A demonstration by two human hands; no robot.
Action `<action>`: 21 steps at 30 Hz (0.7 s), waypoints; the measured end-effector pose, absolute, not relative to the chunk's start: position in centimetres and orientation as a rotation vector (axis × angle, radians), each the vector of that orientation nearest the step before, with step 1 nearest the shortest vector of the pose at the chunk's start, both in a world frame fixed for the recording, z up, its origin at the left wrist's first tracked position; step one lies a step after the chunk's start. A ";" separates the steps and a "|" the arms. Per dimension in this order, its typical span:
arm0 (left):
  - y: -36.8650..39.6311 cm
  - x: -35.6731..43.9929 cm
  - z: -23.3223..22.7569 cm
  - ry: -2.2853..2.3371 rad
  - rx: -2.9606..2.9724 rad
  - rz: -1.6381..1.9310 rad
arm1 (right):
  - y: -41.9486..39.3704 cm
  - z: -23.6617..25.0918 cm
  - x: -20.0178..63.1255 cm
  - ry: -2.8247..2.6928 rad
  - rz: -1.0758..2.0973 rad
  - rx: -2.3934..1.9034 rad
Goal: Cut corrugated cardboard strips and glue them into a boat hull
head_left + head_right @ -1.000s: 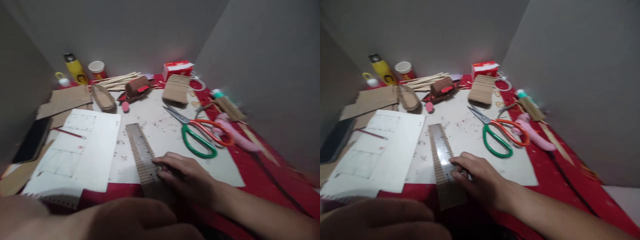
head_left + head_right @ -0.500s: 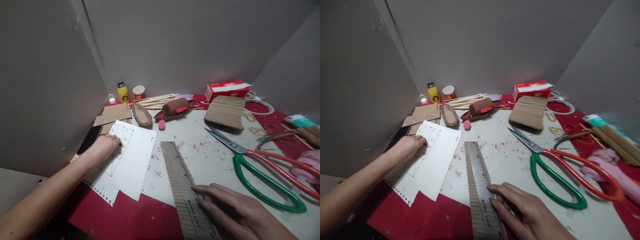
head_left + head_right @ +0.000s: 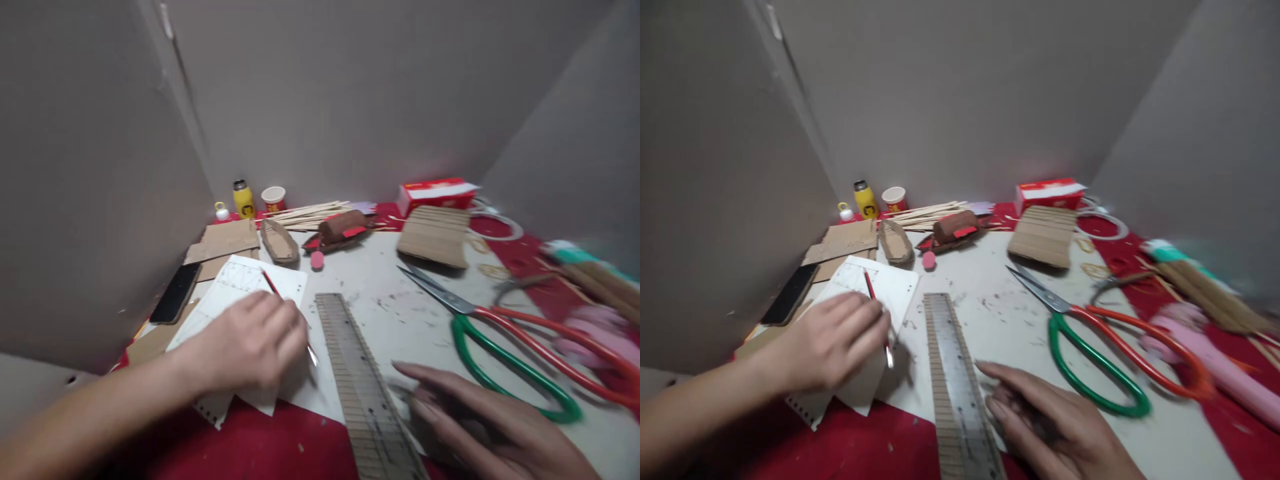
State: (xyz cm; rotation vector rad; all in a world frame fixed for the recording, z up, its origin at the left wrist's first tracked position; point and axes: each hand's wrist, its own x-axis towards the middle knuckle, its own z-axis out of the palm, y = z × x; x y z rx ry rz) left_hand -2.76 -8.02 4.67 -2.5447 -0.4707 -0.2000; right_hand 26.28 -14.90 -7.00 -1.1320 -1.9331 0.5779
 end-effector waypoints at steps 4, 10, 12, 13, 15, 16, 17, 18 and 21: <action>-10.9 3.1 3.1 0.017 -2.557 -0.662 | -15.1 -5.6 25.5 -1.907 0.623 -1.011; -11.4 9.9 -0.1 0.130 -2.563 -0.918 | -14.1 -4.9 26.5 -1.968 0.458 -0.857; -11.1 10.1 0.0 -0.014 -2.712 -1.048 | -14.1 -4.6 26.8 -1.799 0.631 -0.981; -10.7 9.8 0.2 -0.127 -2.807 -1.108 | -14.2 -4.5 26.8 -1.666 0.752 -1.034; -9.2 8.8 0.6 -0.432 -3.028 -1.201 | -14.1 -4.2 26.8 -1.332 0.965 -1.057; -8.3 8.2 0.8 -0.536 -3.034 -1.268 | -14.0 -4.0 26.8 -1.178 1.040 -1.028; -7.2 7.8 0.9 -0.680 -3.020 -1.339 | -13.8 -3.9 26.8 -1.050 1.088 -0.989; -6.2 7.5 0.9 -0.977 -3.029 -1.519 | -13.6 -3.8 26.9 -0.946 1.115 -0.952; -4.2 7.6 0.7 -1.657 -3.365 -1.727 | -12.8 -3.5 26.9 -0.768 1.186 -0.895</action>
